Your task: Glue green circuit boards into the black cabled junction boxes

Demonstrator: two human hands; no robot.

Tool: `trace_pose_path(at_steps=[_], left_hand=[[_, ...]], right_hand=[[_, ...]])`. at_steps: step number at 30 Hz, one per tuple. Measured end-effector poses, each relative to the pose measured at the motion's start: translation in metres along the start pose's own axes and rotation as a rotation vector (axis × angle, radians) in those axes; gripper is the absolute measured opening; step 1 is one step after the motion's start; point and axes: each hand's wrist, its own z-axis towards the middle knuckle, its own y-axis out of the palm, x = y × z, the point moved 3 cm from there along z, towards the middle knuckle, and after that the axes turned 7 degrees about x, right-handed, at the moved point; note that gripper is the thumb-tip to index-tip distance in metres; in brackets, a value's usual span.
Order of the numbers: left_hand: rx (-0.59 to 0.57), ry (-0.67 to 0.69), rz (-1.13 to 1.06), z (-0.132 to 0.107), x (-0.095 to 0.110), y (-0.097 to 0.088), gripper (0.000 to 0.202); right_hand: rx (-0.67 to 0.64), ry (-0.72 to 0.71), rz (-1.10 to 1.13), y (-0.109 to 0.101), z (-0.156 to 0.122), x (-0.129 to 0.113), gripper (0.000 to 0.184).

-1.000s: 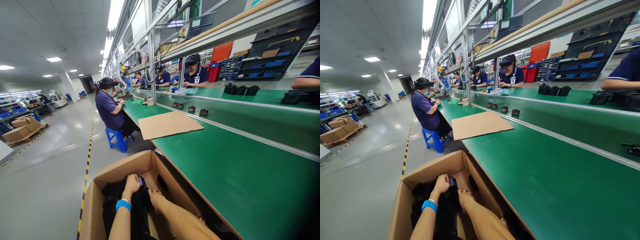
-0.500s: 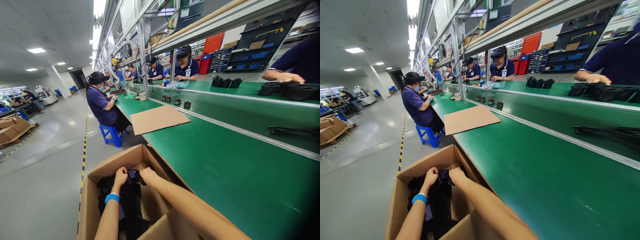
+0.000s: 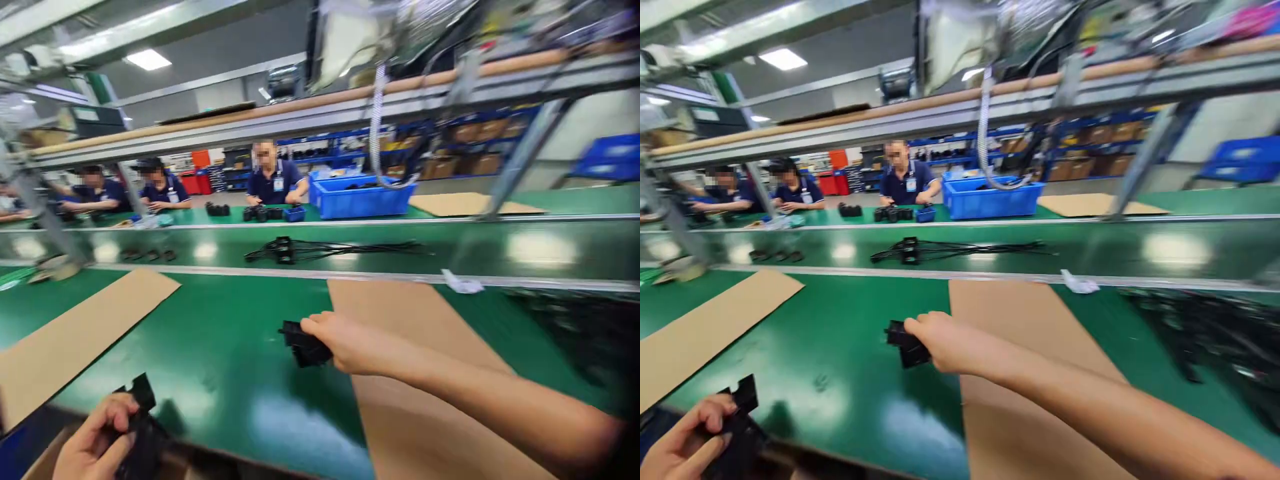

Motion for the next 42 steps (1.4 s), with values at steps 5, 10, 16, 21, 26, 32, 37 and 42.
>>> trace_pose_path(at_steps=[5, 10, 16, 21, 26, 32, 37, 42], left_hand=[[-0.499, 0.41, -0.316, 0.02, 0.166, 0.2, 0.008], [-0.521, 0.482, -0.342, 0.001, 0.258, 0.371, 0.014], [-0.435, 0.455, -0.202, -0.046, 0.279, 0.473, 0.015], [-0.57, 0.577, -0.105, -0.079, 0.269, 0.478, 0.018], [-0.606, 0.612, -0.072, -0.074, 0.258, 0.452, 0.016], [-0.555, 0.567, -0.095, -0.064, 0.255, 0.434, 0.011], [-0.715, 0.65, -0.164, -0.078, 0.258, 0.427, 0.017], [-0.751, 0.66, -0.125, -0.085, 0.261, 0.407, 0.021]], right_hand=[[0.034, 0.441, 0.061, 0.017, -0.107, 0.101, 0.034], [0.175, 0.438, 0.091, 0.027, -0.149, 0.13, 0.048], [0.346, 0.267, -0.018, 0.051, -0.203, 0.131, 0.049], [0.396, 0.217, -0.096, 0.076, -0.211, 0.119, 0.028], [0.419, 0.118, -0.015, 0.076, -0.203, 0.111, 0.062], [0.691, 0.009, 0.148, 0.075, -0.207, 0.119, 0.029], [0.751, 0.154, 0.501, 0.065, -0.207, 0.135, 0.037], [0.751, 0.316, 0.707, 0.051, -0.21, 0.157, 0.03]])
